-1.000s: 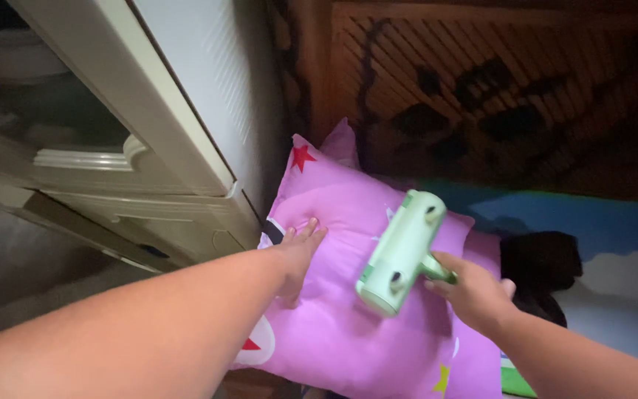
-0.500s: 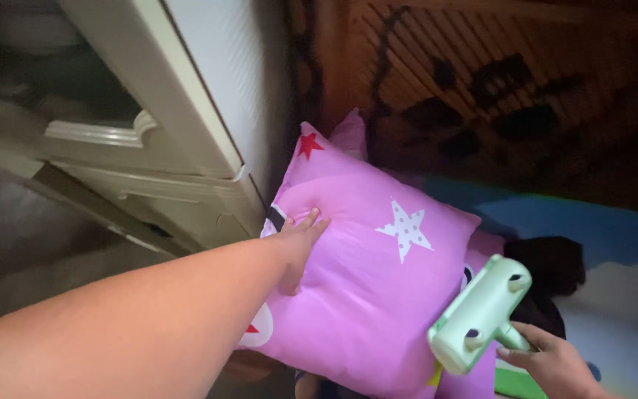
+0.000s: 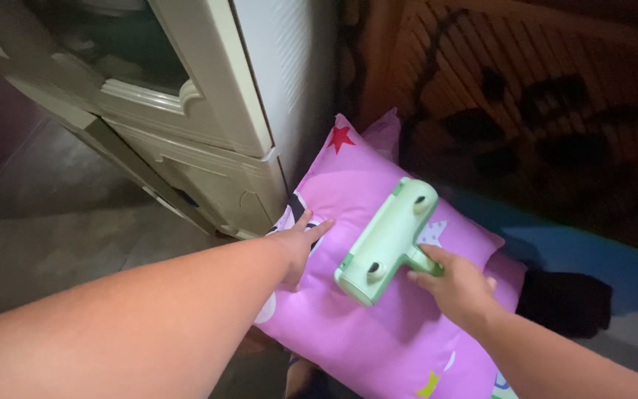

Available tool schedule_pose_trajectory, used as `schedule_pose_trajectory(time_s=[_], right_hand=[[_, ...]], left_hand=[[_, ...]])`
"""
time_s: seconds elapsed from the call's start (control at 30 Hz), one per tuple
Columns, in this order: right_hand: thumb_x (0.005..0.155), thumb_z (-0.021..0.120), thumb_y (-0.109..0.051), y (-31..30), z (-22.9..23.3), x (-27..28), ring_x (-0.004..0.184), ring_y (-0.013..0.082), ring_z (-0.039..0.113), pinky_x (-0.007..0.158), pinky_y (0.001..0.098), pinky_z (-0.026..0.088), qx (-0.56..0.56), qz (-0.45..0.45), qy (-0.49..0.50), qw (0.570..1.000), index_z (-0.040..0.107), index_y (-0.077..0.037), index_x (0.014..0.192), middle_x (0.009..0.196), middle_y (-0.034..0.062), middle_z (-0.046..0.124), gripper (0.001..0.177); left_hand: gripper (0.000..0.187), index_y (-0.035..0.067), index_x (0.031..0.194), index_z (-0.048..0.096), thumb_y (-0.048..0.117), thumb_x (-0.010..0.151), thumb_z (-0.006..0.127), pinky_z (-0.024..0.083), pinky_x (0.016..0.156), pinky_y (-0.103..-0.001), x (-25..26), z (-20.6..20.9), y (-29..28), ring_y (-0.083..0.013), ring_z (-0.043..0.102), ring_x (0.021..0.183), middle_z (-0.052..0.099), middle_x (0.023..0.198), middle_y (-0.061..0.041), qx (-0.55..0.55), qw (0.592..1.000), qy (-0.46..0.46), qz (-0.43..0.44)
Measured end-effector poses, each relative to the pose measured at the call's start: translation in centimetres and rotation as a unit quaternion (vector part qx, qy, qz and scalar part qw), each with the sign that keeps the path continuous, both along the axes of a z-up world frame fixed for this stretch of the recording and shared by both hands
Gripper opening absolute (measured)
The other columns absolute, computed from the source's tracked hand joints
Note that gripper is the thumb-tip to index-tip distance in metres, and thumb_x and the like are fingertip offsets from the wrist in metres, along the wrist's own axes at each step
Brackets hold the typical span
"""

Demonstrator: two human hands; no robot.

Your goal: Using a lint roller to clean pink pillows.

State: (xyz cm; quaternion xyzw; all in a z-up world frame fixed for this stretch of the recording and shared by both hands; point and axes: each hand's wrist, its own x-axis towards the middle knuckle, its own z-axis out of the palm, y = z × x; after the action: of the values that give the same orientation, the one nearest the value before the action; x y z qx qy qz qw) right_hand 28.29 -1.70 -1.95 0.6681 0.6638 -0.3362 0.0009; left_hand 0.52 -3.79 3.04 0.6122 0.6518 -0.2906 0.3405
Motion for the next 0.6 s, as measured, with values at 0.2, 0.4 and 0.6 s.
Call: schedule_pose_trajectory(time_s=[0.2, 0.4, 0.6], right_hand=[[0.083, 0.075, -0.053, -1.9, -2.2, 6.0, 0.12, 0.0225, 0.068, 0.107, 0.0523, 0.036, -0.044, 0.019, -0.119, 0.992, 0.055, -0.046, 0.146, 0.12, -0.0012, 0.077, 0.066], [0.083, 0.078, -0.054, -4.2, -3.6, 10.9, 0.12, 0.0186, 0.069, 0.109, 0.0507, 0.037, -0.125, -0.027, -0.18, 0.975, 0.05, -0.045, 0.151, 0.12, -0.001, 0.077, 0.074], [0.081, 0.087, -0.031, -3.8, -8.5, 17.2, 0.117, 0.0183, 0.067, 0.11, 0.0357, 0.046, -0.152, -0.068, -0.083, 0.983, 0.065, -0.026, 0.142, 0.12, 0.0024, 0.076, 0.065]], left_hand=[[0.148, 0.049, 0.16, -0.017, 0.001, 0.07, 0.09, 0.054, 0.106, -0.038, 0.4, -0.9, 0.1, -0.0313, 0.056, 0.137, -0.024, 0.172, -0.013, -0.002, 1.0, 0.001, 0.022], [0.148, 0.049, 0.16, -0.018, 0.003, 0.07, 0.091, 0.051, 0.108, -0.04, 0.6, -0.6, -0.1, -0.0309, 0.051, 0.141, -0.023, 0.171, -0.012, 0.002, 1.0, 0.005, 0.009], [0.146, 0.047, 0.16, -0.019, 0.005, 0.073, 0.09, 0.051, 0.108, -0.038, 0.3, -0.9, -0.4, -0.0324, 0.046, 0.144, -0.021, 0.171, -0.016, -0.009, 1.0, 0.018, 0.019]])
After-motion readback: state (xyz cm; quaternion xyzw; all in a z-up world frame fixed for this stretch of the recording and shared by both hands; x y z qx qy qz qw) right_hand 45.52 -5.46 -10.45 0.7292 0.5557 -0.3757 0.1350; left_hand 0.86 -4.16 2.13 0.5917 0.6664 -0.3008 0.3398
